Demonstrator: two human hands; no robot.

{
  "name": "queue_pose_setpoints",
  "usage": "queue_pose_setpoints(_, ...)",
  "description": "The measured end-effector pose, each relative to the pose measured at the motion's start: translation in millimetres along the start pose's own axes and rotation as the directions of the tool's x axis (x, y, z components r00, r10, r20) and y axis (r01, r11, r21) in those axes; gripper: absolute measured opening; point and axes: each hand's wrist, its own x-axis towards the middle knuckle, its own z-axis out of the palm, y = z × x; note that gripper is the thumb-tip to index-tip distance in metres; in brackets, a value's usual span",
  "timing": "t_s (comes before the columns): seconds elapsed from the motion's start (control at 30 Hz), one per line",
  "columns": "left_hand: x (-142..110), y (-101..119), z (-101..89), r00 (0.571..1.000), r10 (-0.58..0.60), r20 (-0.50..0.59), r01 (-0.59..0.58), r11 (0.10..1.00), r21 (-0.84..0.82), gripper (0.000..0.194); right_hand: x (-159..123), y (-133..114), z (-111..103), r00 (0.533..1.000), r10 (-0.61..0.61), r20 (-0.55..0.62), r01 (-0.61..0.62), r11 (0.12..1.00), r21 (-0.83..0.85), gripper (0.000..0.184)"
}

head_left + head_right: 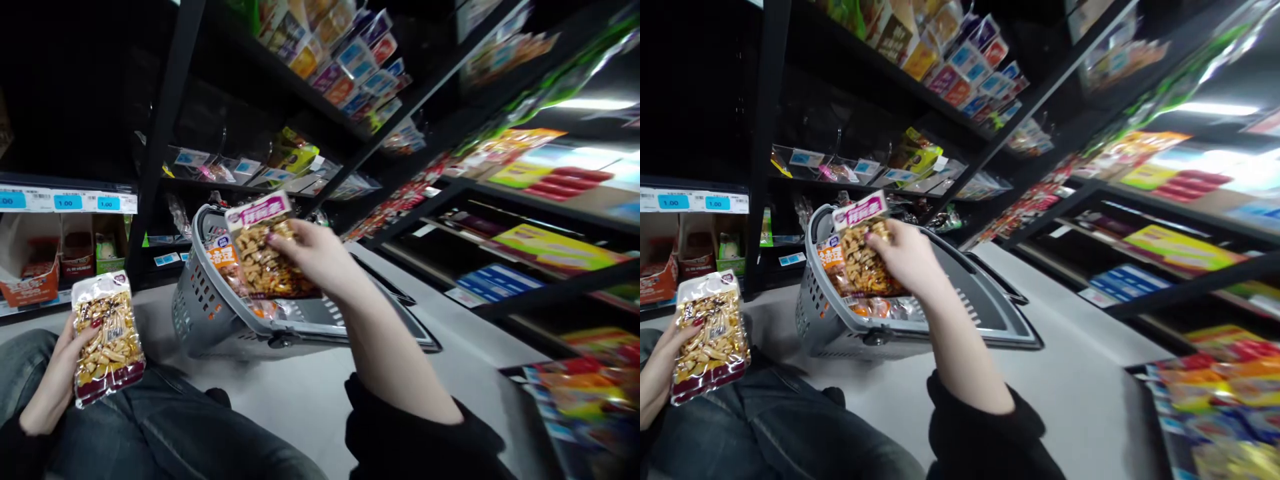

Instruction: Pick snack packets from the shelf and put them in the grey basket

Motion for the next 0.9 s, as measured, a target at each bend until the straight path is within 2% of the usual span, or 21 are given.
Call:
queue_pose_setpoints(0.1, -1.0, 0.4, 1.4, 1.000, -0.003, 0.003, 0.003, 1.000, -0.021, 0.058, -11.6, -7.8, 25.8, 0.962, 0.036, 0.270, 0.044, 0.958, -0.284, 0.010)
queue_pose_setpoints(0.23, -2.8, 0.9, 3.9, 1.000, -0.008, 0.031, 0.010, 0.998, -0.065, 0.061, -23.2, -5.0, 51.6, 0.930, 0.086, 0.357, 0.040, 0.943, -0.331, 0.008)
queue_pose_setpoints(0.33, -3.3, 1.0, 4.8, 0.999, -0.004, 0.054, 0.009, 0.996, -0.093, 0.061, -23.5, -1.9, 45.5, 0.898, 0.119, 0.424, 0.050, 0.929, -0.366, 0.016)
queue_pose_setpoints(0.4, -3.4, 0.9, 5.2, 0.997, 0.003, 0.073, 0.005, 0.994, -0.107, 0.062, -27.0, -9.1, 34.1, 0.934, 0.143, 0.327, 0.022, 0.891, -0.454, 0.022)
queue_pose_setpoints(0.47, -3.6, 0.5, 5.5, 0.996, 0.014, 0.090, -0.004, 0.994, -0.111, 0.062, -38.7, -25.5, 27.2, 0.991, 0.105, 0.080, -0.052, 0.868, -0.495, 0.025)
queue_pose_setpoints(0.5, -3.6, 0.1, 5.6, 0.995, 0.020, 0.097, -0.009, 0.994, -0.110, 0.062, -48.0, -36.0, 28.5, 0.998, 0.066, -0.015, -0.066, 0.898, -0.434, 0.025)
queue_pose_setpoints(0.53, -3.6, -0.5, 5.8, 0.994, 0.024, 0.102, -0.013, 0.994, -0.109, 0.061, -59.0, -46.9, 34.0, 0.999, 0.029, -0.032, -0.037, 0.951, -0.307, 0.024)
queue_pose_setpoints(0.57, -3.6, -1.3, 5.8, 0.994, 0.026, 0.108, -0.015, 0.994, -0.108, 0.061, -71.1, -57.4, 43.8, 0.998, 0.007, 0.064, 0.003, 0.990, -0.144, 0.024)
queue_pose_setpoints(0.6, -3.5, -2.1, 5.9, 0.993, 0.027, 0.116, -0.015, 0.994, -0.109, 0.060, -83.6, -66.7, 57.3, 0.974, -0.015, 0.228, 0.013, 1.000, 0.010, 0.024)
queue_pose_setpoints(0.63, -3.4, -3.1, 5.9, 0.992, 0.028, 0.125, -0.014, 0.994, -0.113, 0.061, -95.7, -74.2, 73.6, 0.926, -0.039, 0.375, -0.008, 0.992, 0.122, 0.024)
queue_pose_setpoints(0.67, -3.3, -4.0, 5.9, 0.991, 0.030, 0.133, -0.014, 0.993, -0.116, 0.061, -106.5, -79.6, 91.2, 0.877, -0.047, 0.478, -0.050, 0.981, 0.188, 0.025)
queue_pose_setpoints(0.73, -3.2, -5.6, 6.0, 0.988, 0.039, 0.147, -0.022, 0.993, -0.116, 0.059, -122.7, -83.3, 125.1, 0.823, -0.022, 0.568, -0.167, 0.946, 0.278, 0.028)
queue_pose_setpoints(0.8, -3.1, -6.4, 6.6, 0.987, 0.047, 0.157, -0.031, 0.994, -0.106, 0.059, -131.2, -79.1, 150.9, 0.813, 0.025, 0.582, -0.294, 0.881, 0.371, 0.034)
queue_pose_setpoints(0.9, -2.4, -7.3, 8.0, 0.984, 0.059, 0.167, -0.044, 0.995, -0.087, 0.063, -133.7, -65.7, 170.1, 0.799, 0.052, 0.600, -0.443, 0.725, 0.527, 0.037)
